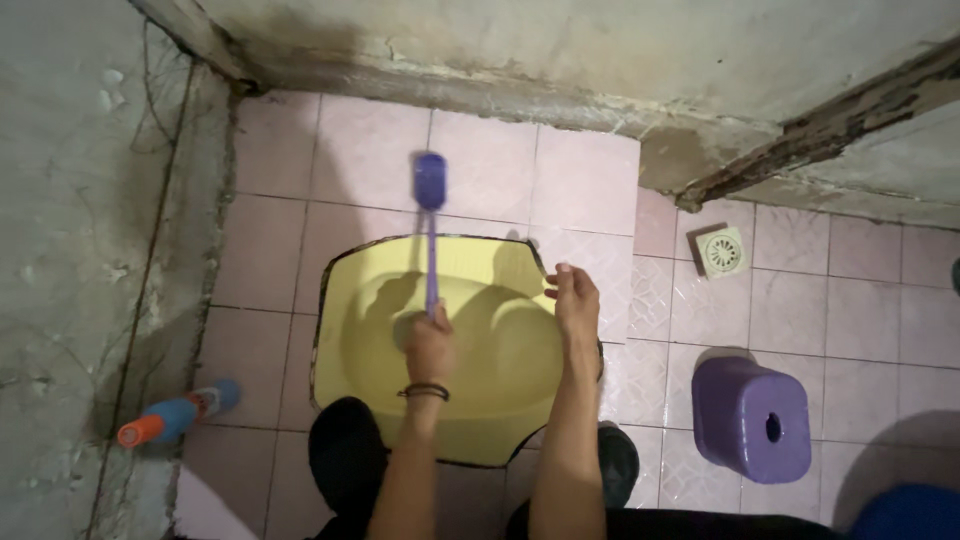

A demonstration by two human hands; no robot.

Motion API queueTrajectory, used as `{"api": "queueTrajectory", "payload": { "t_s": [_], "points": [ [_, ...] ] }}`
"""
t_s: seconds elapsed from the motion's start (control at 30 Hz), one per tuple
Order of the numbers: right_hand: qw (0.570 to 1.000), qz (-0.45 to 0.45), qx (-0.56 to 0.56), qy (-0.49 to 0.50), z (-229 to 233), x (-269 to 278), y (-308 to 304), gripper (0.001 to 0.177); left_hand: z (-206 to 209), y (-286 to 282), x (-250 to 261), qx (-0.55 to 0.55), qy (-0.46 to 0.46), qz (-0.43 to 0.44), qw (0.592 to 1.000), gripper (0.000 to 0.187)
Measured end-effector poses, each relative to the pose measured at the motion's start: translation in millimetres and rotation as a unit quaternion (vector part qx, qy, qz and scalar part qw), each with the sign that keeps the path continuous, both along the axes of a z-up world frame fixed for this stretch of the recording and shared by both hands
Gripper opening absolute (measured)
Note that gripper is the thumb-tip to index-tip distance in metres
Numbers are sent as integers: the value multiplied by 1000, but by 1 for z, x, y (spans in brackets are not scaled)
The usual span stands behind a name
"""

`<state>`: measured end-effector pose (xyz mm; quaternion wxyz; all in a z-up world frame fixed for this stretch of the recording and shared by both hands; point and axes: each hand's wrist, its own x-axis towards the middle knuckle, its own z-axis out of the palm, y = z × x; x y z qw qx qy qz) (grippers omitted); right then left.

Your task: The person squats over a yellow squat toilet and uses a purple toilet brush to scrub the interior surfaces. They briefly apply liquid from a blue bottle into the bowl before continuing to scrub the bowl and surrounding floor tiles.

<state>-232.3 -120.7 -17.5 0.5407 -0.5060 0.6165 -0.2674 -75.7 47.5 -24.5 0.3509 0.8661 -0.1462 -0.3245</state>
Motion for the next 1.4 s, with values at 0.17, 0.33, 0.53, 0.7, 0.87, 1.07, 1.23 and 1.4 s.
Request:
{"api": "queueTrajectory", "payload": {
  "t_s": [0.17, 0.33, 0.53, 0.7, 0.87, 1.07, 1.23, 1.4],
  "points": [
    [998, 20, 56, 26, -24, 0, 11, 48, 4, -23, -45, -194, -92, -55, 975, 52],
    [991, 100, 56, 65, -33, 6, 34, 46, 8, -51, -52, -12, -38, -88, 995, 48],
    [984, 96, 25, 150, -6, 13, 48, 44, 7, -89, -7, -57, 33, -56, 996, 58],
    [986, 69, 7, 148, 18, 12, 44, 43, 37, -39, -78, 32, 33, -93, 995, 58],
    [982, 65, -9, 175, 24, 4, 45, 42, 33, -63, -53, -31, -18, -126, 991, 57],
    [964, 160, -30, 208, 60, 25, 47, 40, 19, -116, -4, -37, 42, -119, 991, 58],
    [921, 257, -109, 271, 66, 38, 59, 32, 20, -32, -50, -30, -31, -164, 986, 50],
    [832, 388, -117, 378, 52, 6, 65, 29, 20, -18, -47, 23, -21, -130, 991, 58]
  ]
}}
